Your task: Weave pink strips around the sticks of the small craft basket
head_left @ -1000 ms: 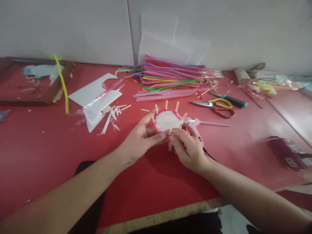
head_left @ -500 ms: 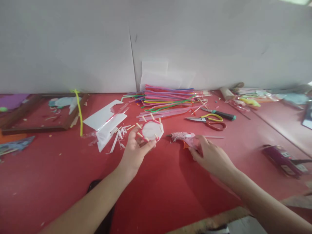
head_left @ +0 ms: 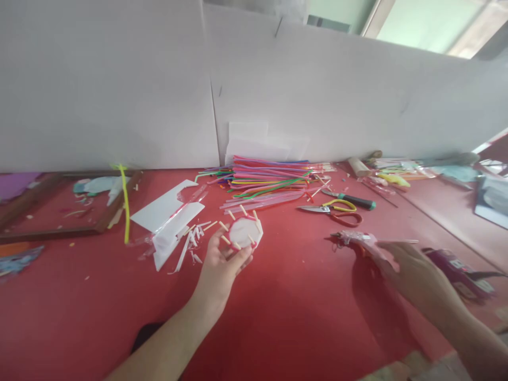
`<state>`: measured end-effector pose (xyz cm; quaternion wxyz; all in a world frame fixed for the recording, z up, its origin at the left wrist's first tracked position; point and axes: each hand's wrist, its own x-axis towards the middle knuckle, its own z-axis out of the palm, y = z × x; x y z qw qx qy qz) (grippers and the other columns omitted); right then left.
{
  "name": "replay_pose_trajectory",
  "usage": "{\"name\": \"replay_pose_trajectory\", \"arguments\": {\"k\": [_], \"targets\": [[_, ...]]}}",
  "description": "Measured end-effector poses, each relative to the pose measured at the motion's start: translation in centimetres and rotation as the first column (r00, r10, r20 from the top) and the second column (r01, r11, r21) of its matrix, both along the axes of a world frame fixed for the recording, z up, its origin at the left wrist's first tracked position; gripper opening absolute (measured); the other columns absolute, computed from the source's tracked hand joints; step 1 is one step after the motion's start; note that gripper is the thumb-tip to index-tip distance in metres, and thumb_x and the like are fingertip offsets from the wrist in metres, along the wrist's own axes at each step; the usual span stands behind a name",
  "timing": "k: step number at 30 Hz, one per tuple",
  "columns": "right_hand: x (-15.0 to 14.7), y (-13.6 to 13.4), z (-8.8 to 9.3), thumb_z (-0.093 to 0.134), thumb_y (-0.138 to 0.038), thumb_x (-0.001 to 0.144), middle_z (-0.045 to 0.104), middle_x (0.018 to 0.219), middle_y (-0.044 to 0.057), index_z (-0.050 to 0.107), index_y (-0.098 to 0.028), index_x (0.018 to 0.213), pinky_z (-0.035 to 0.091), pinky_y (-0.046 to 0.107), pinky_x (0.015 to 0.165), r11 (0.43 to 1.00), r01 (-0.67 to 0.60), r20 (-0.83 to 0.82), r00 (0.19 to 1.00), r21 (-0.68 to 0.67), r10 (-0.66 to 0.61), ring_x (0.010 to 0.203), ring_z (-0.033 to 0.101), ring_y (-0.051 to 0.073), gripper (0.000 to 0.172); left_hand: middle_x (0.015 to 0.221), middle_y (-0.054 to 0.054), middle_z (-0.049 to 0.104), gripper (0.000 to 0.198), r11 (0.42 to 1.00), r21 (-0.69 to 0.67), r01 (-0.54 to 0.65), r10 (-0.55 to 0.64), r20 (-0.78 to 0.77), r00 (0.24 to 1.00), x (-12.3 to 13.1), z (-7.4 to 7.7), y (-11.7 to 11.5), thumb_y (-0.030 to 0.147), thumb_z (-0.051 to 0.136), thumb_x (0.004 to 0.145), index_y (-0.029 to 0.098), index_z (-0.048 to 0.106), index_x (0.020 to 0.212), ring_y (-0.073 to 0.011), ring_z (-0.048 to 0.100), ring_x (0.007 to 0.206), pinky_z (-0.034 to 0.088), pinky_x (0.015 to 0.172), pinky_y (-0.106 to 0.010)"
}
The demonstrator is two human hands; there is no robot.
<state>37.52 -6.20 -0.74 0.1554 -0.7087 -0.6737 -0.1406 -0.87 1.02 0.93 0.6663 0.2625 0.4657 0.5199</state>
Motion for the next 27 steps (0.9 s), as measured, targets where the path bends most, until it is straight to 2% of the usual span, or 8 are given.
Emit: {"name": "replay_pose_trajectory", "arguments": {"k": [3, 6, 8, 11, 14, 17, 21, 27], "targets": [[-2.9, 2.1, 2.6, 0.047, -0.034, 0.093, 0.069, 0.104, 0.017, 0.061, -0.025, 0.104, 0.052, 0.047, 0.081, 0.981, 0.012, -0.065, 0.998, 0.191, 0.001, 0.095, 0.068, 0.034, 0.020, 0.093, 0.000, 0.071, 0.071, 1.000, -0.023, 0.002, -0.002, -0.008, 1.000, 0.1, -0.2, 0.0, 0.014, 0.083, 0.069, 0.030, 0.044, 0.126, -0.0138, 0.070, 0.083, 0.057, 0.079, -0.029], [-7.7, 6.6, 4.7, 0.052, -0.033, 0.092, 0.072, 0.100, 0.010, 0.064, -0.024, 0.099, 0.052, 0.042, 0.083, 0.957, -0.195, -0.127, 0.966, 0.214, 0.225, 0.092, 0.068, 0.028, 0.016, 0.090, 0.001, 0.072, 0.071, 1.000, -0.027, -0.014, 0.014, -0.019, 1.000, 0.1, -0.7, 0.1, 0.015, 0.084, 0.067, 0.030, 0.046, 0.125, -0.0141, 0.070, 0.081, 0.057, 0.077, -0.029], [-10.8, 10.8, 5.7, 0.050, -0.028, 0.093, 0.073, 0.099, 0.009, 0.066, -0.021, 0.100, 0.051, 0.038, 0.086, 0.945, -0.298, -0.071, 0.948, 0.136, 0.309, 0.094, 0.068, 0.025, 0.019, 0.088, 0.001, 0.073, 0.072, 1.000, -0.016, -0.022, 0.022, -0.024, 0.999, 0.1, -1.0, 0.1, 0.016, 0.085, 0.066, 0.030, 0.046, 0.125, -0.0141, 0.070, 0.079, 0.057, 0.076, -0.029], [-15.0, 18.0, 6.3, 0.042, -0.023, 0.097, 0.073, 0.101, 0.010, 0.069, -0.018, 0.100, 0.049, 0.035, 0.087, 0.919, -0.376, 0.028, 0.924, -0.116, 0.382, 0.101, 0.065, 0.023, 0.027, 0.084, 0.002, 0.073, 0.074, 1.000, 0.001, -0.021, 0.021, -0.033, 0.999, 0.1, -1.2, 0.0, 0.017, 0.086, 0.065, 0.029, 0.045, 0.125, -0.0142, 0.070, 0.076, 0.057, 0.074, -0.030], [-18.2, 24.5, 6.0, 0.043, -0.022, 0.098, 0.071, 0.100, 0.010, 0.069, -0.015, 0.098, 0.051, 0.033, 0.084, 0.892, -0.394, 0.043, 0.910, -0.221, 0.412, 0.098, 0.066, 0.021, 0.026, 0.081, 0.001, 0.074, 0.073, 1.000, 0.002, -0.016, 0.016, -0.045, 0.999, 0.1, -1.0, -0.1, 0.016, 0.085, 0.064, 0.027, 0.046, 0.124, -0.0148, 0.069, 0.074, 0.057, 0.073, -0.030], [-20.5, 28.8, 5.0, 0.058, -0.034, 0.095, 0.064, 0.118, 0.009, 0.061, -0.015, 0.117, 0.055, 0.041, 0.086, 0.864, -0.387, 0.066, 0.901, -0.323, 0.429, 0.101, 0.064, 0.021, 0.030, 0.085, -0.002, 0.074, 0.075, 0.999, -0.013, -0.032, 0.031, -0.044, 0.999, 0.2, -0.8, -0.2, 0.016, 0.086, 0.062, 0.025, 0.045, 0.125, -0.0171, 0.070, 0.077, 0.057, 0.073, -0.031], [-22.2, 30.8, 3.7, 0.060, -0.035, 0.094, 0.060, 0.125, 0.010, 0.057, -0.016, 0.124, 0.055, 0.044, 0.088, 0.839, -0.375, 0.104, 0.889, -0.393, 0.446, 0.105, 0.063, 0.022, 0.035, 0.088, -0.005, 0.074, 0.075, 0.999, -0.025, -0.026, 0.025, -0.036, 0.999, 0.2, -0.8, -0.3, 0.014, 0.084, 0.064, 0.024, 0.044, 0.127, -0.0179, 0.071, 0.080, 0.057, 0.073, -0.031], [-22.9, 30.6, 3.2, 0.059, -0.035, 0.094, 0.060, 0.125, 0.010, 0.058, -0.016, 0.124, 0.055, 0.043, 0.088, 0.859, -0.324, 0.126, 0.908, -0.396, 0.400, 0.105, 0.063, 0.022, 0.035, 0.089, -0.006, 0.073, 0.076, 0.999, -0.054, 0.006, -0.007, -0.021, 1.000, 0.4, -0.7, -0.5, 0.012, 0.080, 0.068, 0.023, 0.040, 0.132, -0.0180, 0.071, 0.081, 0.057, 0.073, -0.030]]}}
